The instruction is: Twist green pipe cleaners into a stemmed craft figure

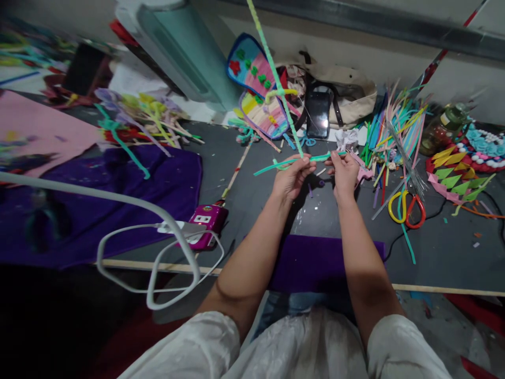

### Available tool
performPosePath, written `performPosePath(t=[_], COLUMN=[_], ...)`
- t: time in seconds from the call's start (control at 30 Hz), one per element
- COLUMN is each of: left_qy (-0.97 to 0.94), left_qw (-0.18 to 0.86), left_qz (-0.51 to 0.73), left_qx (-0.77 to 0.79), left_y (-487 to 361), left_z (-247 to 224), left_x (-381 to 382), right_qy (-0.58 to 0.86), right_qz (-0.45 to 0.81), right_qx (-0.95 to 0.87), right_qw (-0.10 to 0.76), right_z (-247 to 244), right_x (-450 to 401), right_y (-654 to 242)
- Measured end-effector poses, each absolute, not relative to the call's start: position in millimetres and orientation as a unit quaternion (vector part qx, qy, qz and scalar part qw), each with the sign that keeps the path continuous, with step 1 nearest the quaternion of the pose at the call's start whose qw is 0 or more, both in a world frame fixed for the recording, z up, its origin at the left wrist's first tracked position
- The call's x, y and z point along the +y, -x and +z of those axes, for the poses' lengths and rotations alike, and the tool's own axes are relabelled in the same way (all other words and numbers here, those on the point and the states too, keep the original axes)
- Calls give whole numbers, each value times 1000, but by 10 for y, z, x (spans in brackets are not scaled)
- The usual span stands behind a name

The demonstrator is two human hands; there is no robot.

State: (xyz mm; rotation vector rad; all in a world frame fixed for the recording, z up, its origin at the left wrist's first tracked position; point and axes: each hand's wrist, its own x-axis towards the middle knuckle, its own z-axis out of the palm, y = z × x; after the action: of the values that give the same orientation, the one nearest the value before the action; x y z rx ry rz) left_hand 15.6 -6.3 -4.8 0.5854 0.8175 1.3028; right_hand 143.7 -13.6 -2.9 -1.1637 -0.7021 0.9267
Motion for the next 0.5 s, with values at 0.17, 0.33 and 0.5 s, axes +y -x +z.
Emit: performPosePath(t=[0.17, 0.33, 0.5], left_qy=[-262, -272, -297], left_qw=[682, 684, 683], left_qz=[580, 574, 572], left_qx=[361, 359, 345], left_y=[-158, -162, -162], left_z=[-44, -32, -55], left_x=[-70, -78, -79], right_qy=[504, 493, 456], right_qz=[445, 495, 560], right_qx=[-281, -245, -196], right_qw=[685, 672, 663], right_z=[-12, 15, 37], right_x=[-129, -131, -139], right_y=[-1422, -1433, -1447])
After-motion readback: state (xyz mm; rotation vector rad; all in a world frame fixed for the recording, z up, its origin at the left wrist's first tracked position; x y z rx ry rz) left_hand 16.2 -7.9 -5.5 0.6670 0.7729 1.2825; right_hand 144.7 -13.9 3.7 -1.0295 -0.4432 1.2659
